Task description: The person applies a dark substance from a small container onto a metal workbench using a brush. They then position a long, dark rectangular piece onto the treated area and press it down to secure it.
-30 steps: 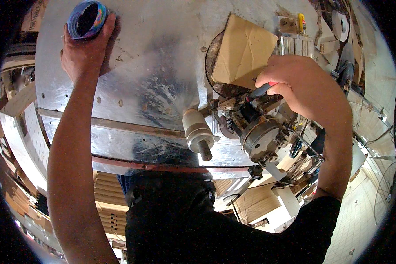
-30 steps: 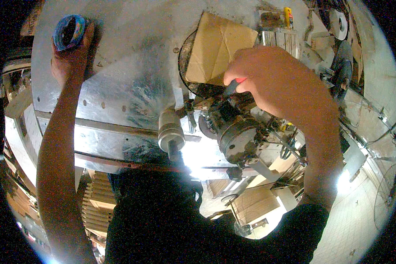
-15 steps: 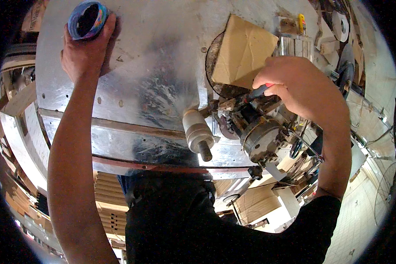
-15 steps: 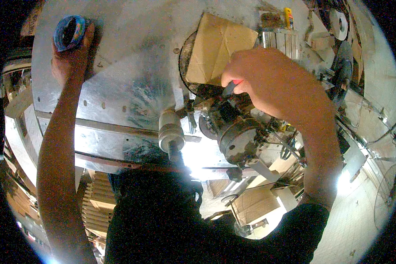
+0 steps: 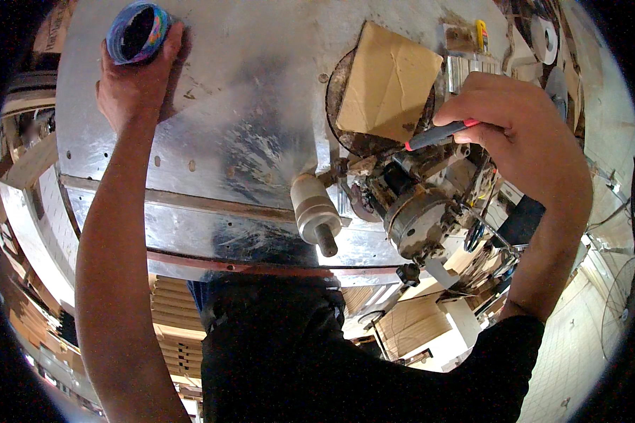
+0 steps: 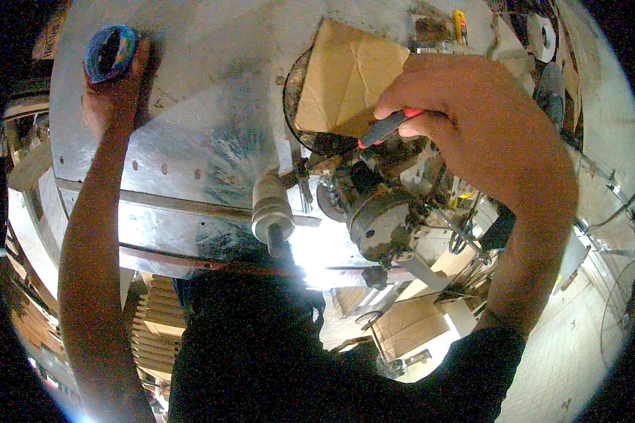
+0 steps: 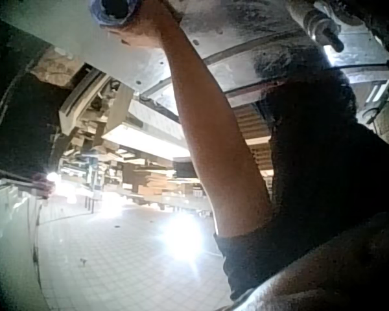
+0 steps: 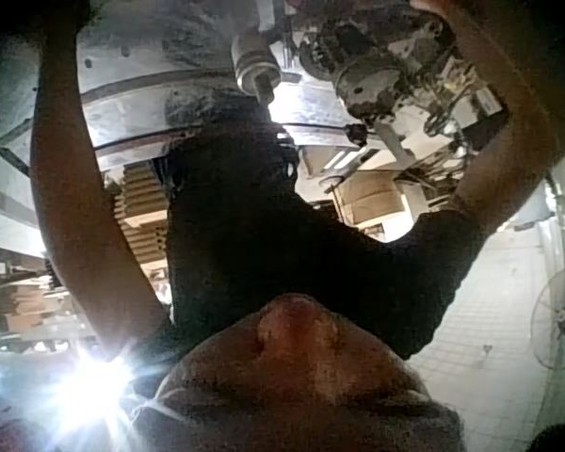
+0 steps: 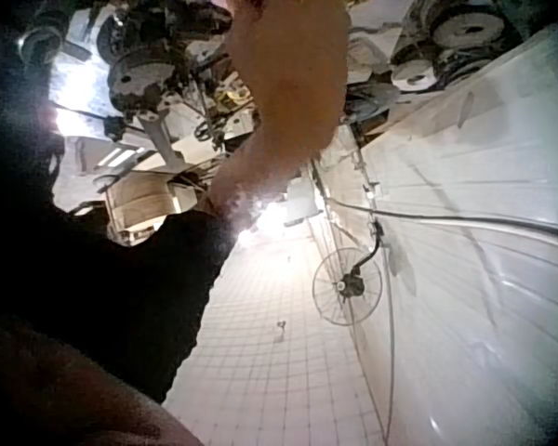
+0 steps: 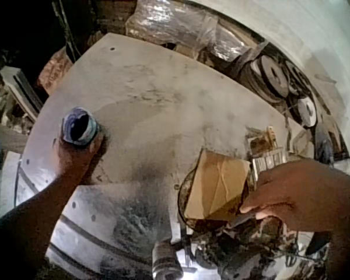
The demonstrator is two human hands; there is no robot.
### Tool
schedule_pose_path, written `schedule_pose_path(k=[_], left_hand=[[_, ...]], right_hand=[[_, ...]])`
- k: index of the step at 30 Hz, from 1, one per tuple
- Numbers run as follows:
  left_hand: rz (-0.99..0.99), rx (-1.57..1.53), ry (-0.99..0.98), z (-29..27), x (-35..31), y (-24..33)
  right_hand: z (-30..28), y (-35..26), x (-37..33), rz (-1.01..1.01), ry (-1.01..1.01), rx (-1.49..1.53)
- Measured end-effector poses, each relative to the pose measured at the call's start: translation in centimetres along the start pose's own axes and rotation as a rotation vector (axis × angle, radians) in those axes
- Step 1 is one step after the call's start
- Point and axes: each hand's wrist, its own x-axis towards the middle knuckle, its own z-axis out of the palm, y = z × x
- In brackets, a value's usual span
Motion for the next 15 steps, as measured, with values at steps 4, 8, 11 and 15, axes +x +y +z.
schedule_pose_path(k=[4, 8, 11, 15], left_hand=[[0.007, 0.017, 0.012, 0.0, 0.0, 0.2], [-0.047, 0.049, -0.023, 0.2, 0.3, -0.3], [-0.025, -0.145, -0.041, 1.9, 0.8, -2.2], [0.028, -0.236, -0.026, -0.7, -0.4, 0.7]], right_hand=[[-0.2, -0.2, -0.4, 0.005, 0.014, 0.021], [-0.4, -0.3, -0.4, 0.014, 0.008, 0.015], [-0.5, -0.4, 0.2, 0.002, 0.011, -0.013], [-0.4, -0.7, -0.6, 0.095, 0.03, 0.037]])
